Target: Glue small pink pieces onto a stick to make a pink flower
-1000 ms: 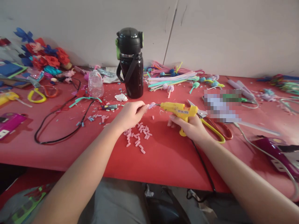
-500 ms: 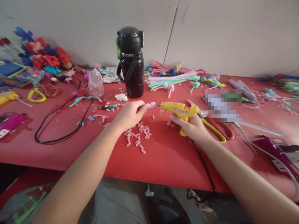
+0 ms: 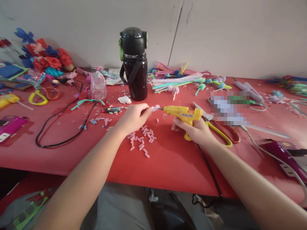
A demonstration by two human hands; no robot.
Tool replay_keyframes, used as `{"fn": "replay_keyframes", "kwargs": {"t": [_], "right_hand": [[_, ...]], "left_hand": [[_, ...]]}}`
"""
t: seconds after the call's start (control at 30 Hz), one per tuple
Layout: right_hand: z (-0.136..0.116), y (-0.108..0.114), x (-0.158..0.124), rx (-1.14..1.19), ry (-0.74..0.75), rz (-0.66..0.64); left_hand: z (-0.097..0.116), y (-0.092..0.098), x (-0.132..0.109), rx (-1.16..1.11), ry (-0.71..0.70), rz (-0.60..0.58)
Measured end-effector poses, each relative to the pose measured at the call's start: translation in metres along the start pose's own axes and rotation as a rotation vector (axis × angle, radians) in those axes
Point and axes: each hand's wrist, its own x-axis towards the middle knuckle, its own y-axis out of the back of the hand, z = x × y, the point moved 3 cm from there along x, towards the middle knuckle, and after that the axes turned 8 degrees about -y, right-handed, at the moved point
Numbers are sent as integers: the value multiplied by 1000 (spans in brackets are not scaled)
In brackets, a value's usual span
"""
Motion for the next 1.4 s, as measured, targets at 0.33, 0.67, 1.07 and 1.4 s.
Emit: {"fn": "replay_keyframes", "kwargs": {"t": [0.33, 0.67, 1.07, 1.4], "right_hand": [[-1, -2, -2, 9, -17, -17], [-5, 7, -2, -24, -14, 65], [16, 44, 9, -599, -9, 423], [5, 45, 1, -717, -7, 333]], "left_hand": [[-1, -1, 0, -6, 11, -13], [-6, 2, 1, 37, 24, 46], [-12, 7, 3, -13, 74, 55], [-16, 8, 4, -157, 133, 26]]}}
